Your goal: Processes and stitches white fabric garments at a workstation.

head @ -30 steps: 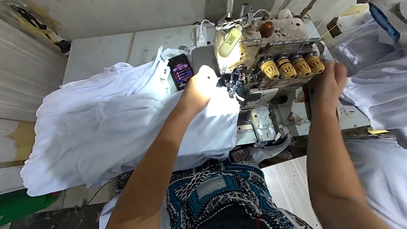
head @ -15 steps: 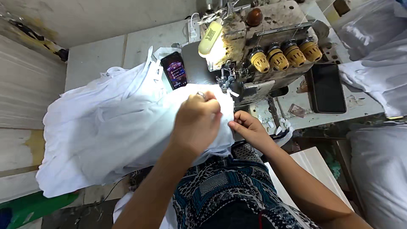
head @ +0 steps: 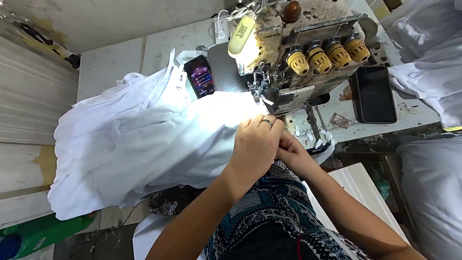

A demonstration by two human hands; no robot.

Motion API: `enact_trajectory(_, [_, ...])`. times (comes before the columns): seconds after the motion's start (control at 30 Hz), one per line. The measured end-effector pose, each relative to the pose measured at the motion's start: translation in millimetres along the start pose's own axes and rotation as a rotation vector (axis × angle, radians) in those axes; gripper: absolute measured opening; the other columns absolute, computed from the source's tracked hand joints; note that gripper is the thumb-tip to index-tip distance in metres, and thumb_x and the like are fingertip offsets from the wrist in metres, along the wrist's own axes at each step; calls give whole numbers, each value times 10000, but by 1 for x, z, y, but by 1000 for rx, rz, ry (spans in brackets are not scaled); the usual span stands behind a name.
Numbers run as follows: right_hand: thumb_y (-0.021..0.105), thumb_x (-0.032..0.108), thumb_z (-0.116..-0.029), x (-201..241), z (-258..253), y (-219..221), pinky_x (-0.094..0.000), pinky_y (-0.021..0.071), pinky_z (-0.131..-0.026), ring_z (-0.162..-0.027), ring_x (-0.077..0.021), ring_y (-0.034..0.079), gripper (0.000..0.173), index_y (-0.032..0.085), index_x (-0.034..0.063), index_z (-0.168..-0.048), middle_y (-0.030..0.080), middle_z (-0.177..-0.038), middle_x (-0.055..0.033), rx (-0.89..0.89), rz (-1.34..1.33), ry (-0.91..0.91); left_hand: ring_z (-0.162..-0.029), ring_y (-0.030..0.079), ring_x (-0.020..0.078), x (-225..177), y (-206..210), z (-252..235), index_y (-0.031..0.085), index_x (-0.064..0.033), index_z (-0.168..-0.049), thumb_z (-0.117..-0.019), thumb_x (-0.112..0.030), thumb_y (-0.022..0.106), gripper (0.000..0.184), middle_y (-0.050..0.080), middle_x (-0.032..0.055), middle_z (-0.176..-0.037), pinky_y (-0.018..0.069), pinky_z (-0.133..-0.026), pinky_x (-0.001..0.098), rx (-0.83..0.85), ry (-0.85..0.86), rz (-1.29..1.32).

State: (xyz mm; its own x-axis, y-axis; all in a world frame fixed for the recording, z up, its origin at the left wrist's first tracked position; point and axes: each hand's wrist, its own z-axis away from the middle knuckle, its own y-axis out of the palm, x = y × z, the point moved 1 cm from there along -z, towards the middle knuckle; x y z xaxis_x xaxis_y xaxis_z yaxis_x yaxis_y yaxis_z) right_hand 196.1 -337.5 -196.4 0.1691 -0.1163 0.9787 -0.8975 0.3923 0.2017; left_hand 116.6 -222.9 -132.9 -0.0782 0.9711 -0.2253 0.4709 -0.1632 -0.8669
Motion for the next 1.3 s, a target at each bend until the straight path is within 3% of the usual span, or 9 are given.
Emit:
enact_trajectory(0.17, [531, 34, -987, 0, -1, 0, -135, 505, -685, -721, 66, 594, 145, 542, 123, -1102, 658, -842, 137, -22, 25, 0, -961, 718, 225, 1, 3, 3, 725, -79, -867, -924, -109, 639, 107, 759, 84, -972, 501, -723, 389, -26, -15, 4])
enact_trajectory(0.27, [527, -6, -969, -1, -5, 1, -137, 509, -694, -728, 67, 602, 178, 549, 131, -1080, 664, -830, 137, -39, 10, -10, -842, 691, 224, 3, 5, -2, 709, -69, -833, -875, -61, 658, 68, 720, 80, -869, 472, -657, 374, -68, -8, 30])
enact_trajectory(0.5, [566, 2, -941, 3, -20, 1, -156, 519, -689, -715, 56, 600, 139, 606, 110, -1018, 637, -780, 122, -121, 116, -15, -848, 695, 248, 14, -2, -2, 733, -66, -867, -945, -131, 628, 147, 730, 99, -944, 510, -643, 373, -30, -8, 99])
enact_trajectory(0.8, [581, -2, -911, 0, -23, 3, -156, 492, -642, -670, 42, 571, 151, 606, 146, -904, 611, -736, 110, -183, 81, -19, -981, 715, 242, 16, 1, 2, 744, -76, -886, -955, -140, 629, 148, 751, 81, -998, 541, -734, 386, -41, -1, 92])
enact_trajectory(0.93, [597, 5, -920, 3, -25, 4, -160, 513, -662, -693, 38, 595, 140, 630, 135, -963, 638, -762, 106, -185, 77, -16, -961, 704, 273, 21, 1, 5, 726, -36, -1011, -994, -219, 584, 232, 719, 140, -1081, 557, -764, 412, -86, -105, 182])
enact_trajectory(1.03, [604, 23, -929, -1, -23, 7, -175, 528, -667, -680, 21, 606, 107, 629, 115, -979, 644, -746, 86, -184, 58, -3, -976, 682, 308, 23, 8, 10, 715, -37, -1076, -976, -246, 597, 260, 713, 150, -1172, 504, -767, 450, -89, -208, 109])
enact_trajectory(1.1, [604, 36, -939, -5, -18, 12, -172, 521, -683, -691, 26, 602, 85, 620, 102, -990, 643, -748, 91, -145, 56, 22, -935, 683, 302, 25, 9, 11, 722, -53, -1045, -939, -183, 607, 203, 723, 137, -1141, 496, -738, 446, -82, -223, 86])
enact_trajectory(1.2, [599, 121, -993, -9, -11, 18, -142, 468, -650, -667, 51, 547, 55, 616, 68, -991, 593, -741, 110, -32, 123, 31, -739, 653, 296, 43, 5, 3, 718, -25, -968, -894, -76, 584, 162, 718, 155, -959, 491, -633, 446, -79, -192, 123])
enact_trajectory(1.3, [586, 177, -1026, -8, -3, 15, -173, 549, -742, -779, 26, 642, 185, 636, 7, -1081, 685, -873, 32, 82, 227, 89, -809, 706, 321, 72, -1, -19, 736, 1, -969, -932, -68, 566, 187, 722, 160, -894, 551, -699, 500, -43, -185, 154])
